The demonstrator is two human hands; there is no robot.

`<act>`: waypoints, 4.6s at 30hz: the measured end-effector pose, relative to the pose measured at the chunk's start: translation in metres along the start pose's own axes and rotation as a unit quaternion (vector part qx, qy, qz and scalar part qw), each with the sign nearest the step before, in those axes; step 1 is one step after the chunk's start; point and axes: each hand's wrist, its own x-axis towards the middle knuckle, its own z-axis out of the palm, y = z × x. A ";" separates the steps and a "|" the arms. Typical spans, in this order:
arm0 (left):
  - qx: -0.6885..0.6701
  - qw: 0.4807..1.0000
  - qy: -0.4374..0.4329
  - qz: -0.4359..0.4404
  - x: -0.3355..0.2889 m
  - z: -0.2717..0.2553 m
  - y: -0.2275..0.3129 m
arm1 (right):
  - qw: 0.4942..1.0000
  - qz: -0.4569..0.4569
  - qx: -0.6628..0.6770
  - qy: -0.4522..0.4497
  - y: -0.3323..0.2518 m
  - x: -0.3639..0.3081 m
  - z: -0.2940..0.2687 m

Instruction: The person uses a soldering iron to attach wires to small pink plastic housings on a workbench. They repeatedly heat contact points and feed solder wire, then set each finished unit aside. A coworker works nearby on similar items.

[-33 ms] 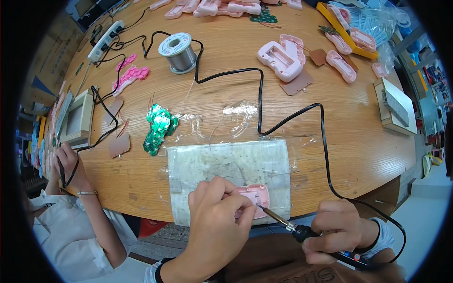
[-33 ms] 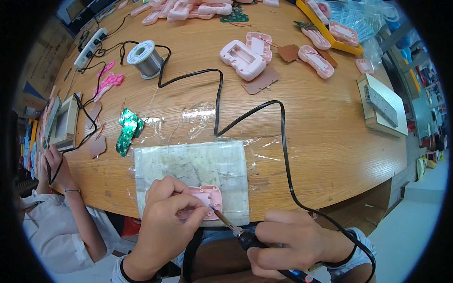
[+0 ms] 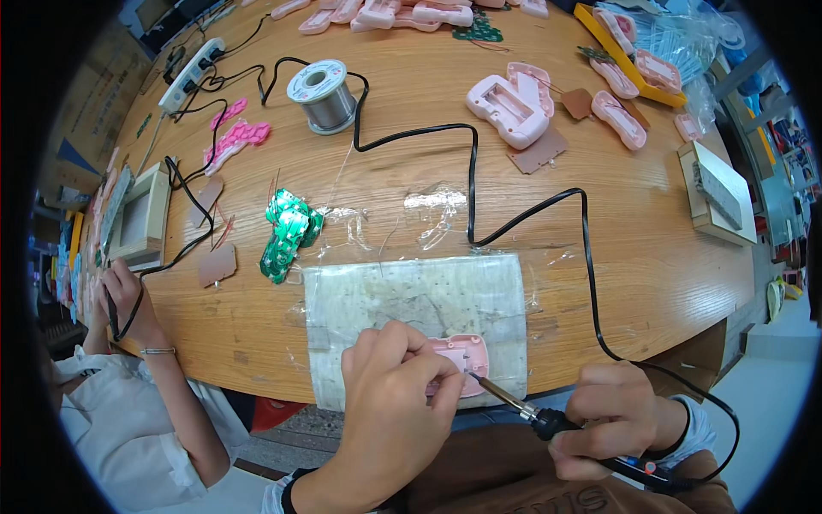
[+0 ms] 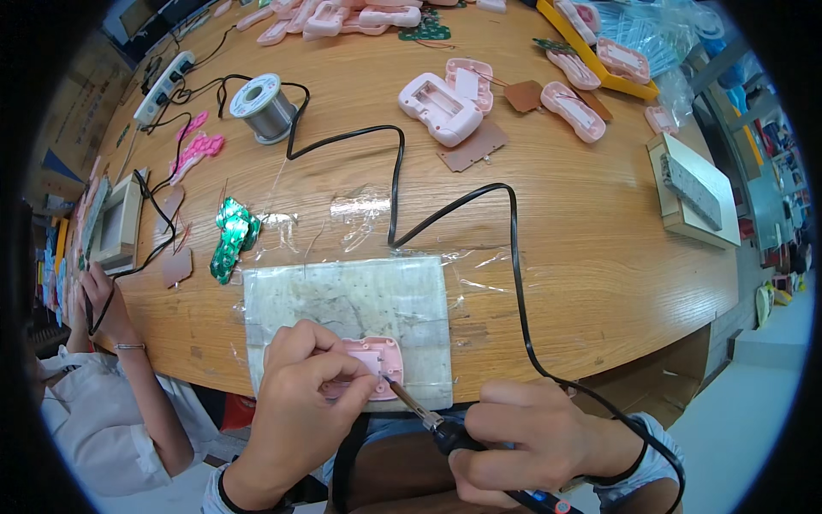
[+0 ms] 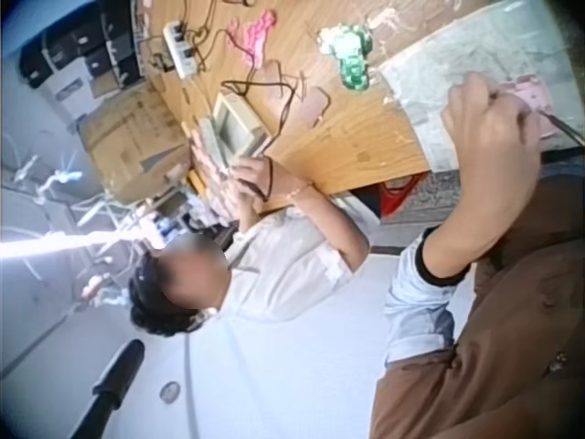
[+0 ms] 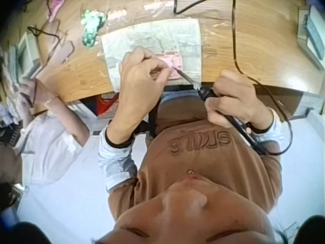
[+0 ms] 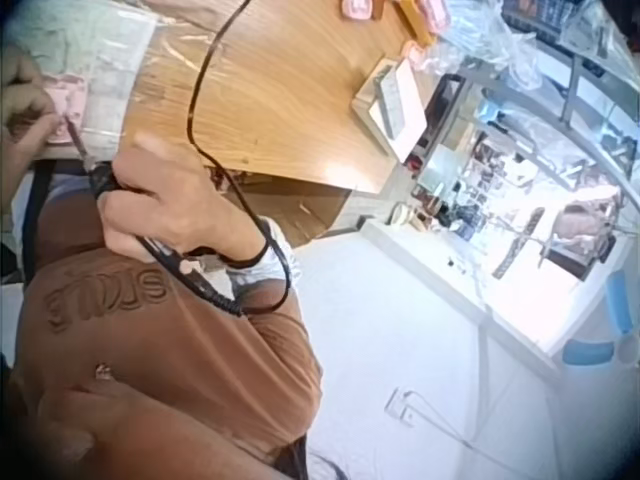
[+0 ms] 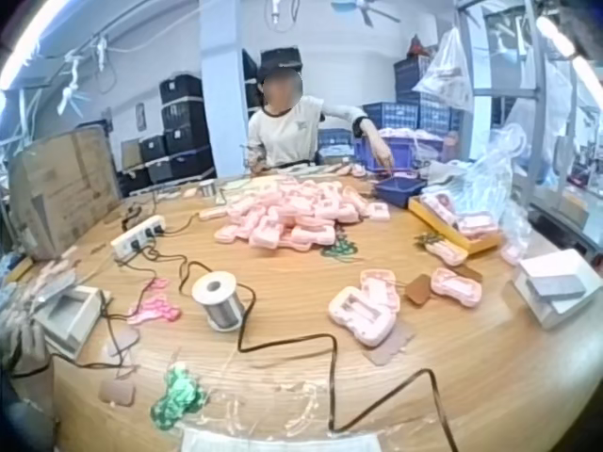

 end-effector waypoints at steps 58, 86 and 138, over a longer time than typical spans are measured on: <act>-0.266 0.951 0.159 -0.012 -0.025 -0.032 0.011 | 0.845 0.182 0.432 0.257 -0.006 0.052 0.018; 0.086 0.987 0.122 0.054 -0.012 0.008 0.031 | 0.919 0.129 0.105 0.356 -0.007 -0.023 0.008; 0.140 0.988 0.051 0.035 0.007 0.006 0.031 | 0.986 0.076 0.062 0.135 0.011 -0.022 -0.013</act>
